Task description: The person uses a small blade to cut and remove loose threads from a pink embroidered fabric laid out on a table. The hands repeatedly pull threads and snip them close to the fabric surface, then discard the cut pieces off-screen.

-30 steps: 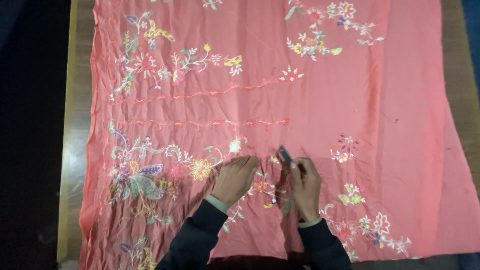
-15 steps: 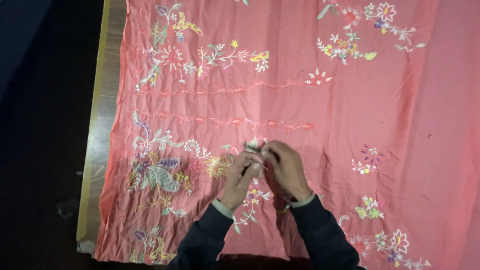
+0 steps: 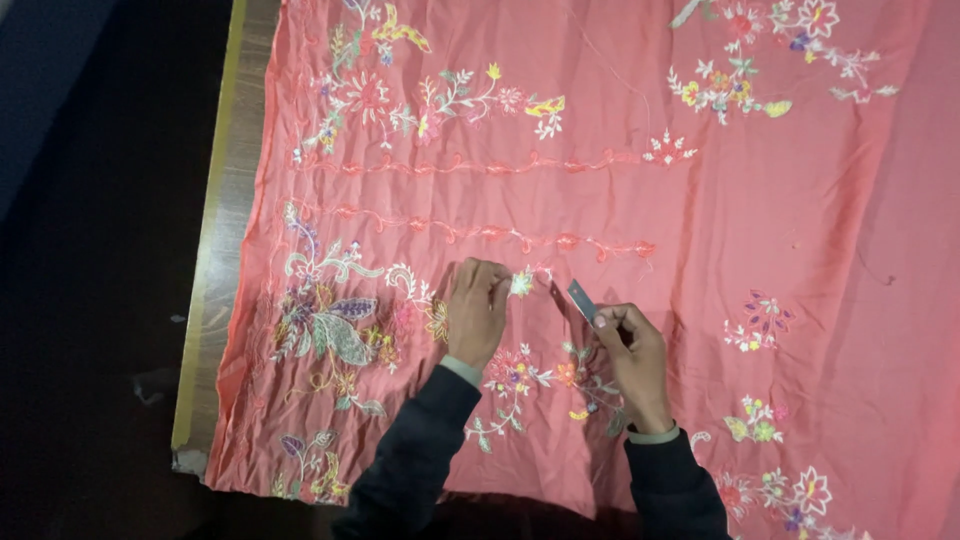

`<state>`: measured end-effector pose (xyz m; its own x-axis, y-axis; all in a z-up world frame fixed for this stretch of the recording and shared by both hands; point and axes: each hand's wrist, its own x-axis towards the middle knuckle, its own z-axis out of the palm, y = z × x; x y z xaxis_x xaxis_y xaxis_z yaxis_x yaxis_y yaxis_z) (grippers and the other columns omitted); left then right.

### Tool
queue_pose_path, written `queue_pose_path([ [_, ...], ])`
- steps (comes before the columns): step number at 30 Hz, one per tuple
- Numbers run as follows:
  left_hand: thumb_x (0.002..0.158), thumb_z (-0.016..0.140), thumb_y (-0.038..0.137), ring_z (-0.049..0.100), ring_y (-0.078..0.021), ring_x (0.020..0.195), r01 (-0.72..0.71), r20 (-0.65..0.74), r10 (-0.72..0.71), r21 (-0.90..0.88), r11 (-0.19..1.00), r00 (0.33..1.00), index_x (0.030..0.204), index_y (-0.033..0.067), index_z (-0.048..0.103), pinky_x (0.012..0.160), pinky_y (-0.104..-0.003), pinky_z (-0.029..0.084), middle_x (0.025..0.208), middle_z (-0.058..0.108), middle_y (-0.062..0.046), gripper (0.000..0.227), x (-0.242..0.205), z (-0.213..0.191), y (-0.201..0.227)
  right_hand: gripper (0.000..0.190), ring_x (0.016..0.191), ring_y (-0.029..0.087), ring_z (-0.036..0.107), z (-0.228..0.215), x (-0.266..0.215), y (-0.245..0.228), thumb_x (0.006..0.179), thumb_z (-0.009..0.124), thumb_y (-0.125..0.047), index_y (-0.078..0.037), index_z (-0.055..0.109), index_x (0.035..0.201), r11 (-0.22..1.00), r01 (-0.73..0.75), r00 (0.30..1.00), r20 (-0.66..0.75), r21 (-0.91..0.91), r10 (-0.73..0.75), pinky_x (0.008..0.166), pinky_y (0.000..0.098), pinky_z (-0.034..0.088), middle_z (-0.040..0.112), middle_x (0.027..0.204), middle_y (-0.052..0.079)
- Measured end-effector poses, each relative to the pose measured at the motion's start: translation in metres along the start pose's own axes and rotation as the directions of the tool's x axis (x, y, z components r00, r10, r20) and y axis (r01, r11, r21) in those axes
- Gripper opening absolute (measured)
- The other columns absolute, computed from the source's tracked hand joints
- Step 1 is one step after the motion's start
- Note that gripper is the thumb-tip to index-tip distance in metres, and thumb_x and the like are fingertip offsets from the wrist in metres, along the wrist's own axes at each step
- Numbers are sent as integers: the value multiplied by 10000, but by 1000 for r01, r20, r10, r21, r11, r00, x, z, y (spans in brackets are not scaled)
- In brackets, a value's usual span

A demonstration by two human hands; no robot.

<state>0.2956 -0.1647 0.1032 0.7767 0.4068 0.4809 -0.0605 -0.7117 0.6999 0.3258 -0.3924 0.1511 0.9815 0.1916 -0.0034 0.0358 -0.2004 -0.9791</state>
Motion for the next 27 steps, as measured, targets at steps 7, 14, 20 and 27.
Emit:
queue_pose_path([
  [7, 837, 762, 119, 653, -355, 777, 137, 121, -143, 54, 989, 982, 898, 112, 648, 741, -479, 528, 761, 589, -104, 129, -53, -2, 18, 48, 752, 149, 534, 0, -14, 2, 969, 663, -45, -12, 697, 980, 998, -52, 999, 6, 18, 52, 681, 323, 479, 568, 749, 56],
  [14, 875, 680, 211, 668, -315, 900, 108, 39, -128, 339, 935, 991, 910, 118, 594, 744, -481, 558, 881, 604, -77, 131, -55, 23, 24, 76, 724, 169, 571, 2, -16, 3, 981, 671, -109, -51, 702, 944, 998, -40, 999, 26, -42, 41, 694, 338, 499, 641, 716, 93],
  [20, 940, 628, 161, 698, -251, 713, 439, 175, -412, -167, 883, 894, 913, 133, 626, 641, -392, 544, 779, 700, -54, 38, -51, -2, 13, 61, 737, 165, 577, -2, -18, 9, 979, 671, -106, -54, 701, 966, 999, -43, 999, -12, -18, 43, 693, 324, 484, 639, 742, 81],
  [27, 943, 626, 53, 585, -123, 555, 519, 332, -399, -544, 659, 855, 967, 6, 702, 520, -231, 491, 633, 646, -77, 92, -41, -30, 58, 138, 873, 323, 726, 39, 7, -30, 989, 689, -248, -117, 727, 1012, 934, 251, 963, 166, -253, -214, 775, 429, 562, 729, 875, 134],
])
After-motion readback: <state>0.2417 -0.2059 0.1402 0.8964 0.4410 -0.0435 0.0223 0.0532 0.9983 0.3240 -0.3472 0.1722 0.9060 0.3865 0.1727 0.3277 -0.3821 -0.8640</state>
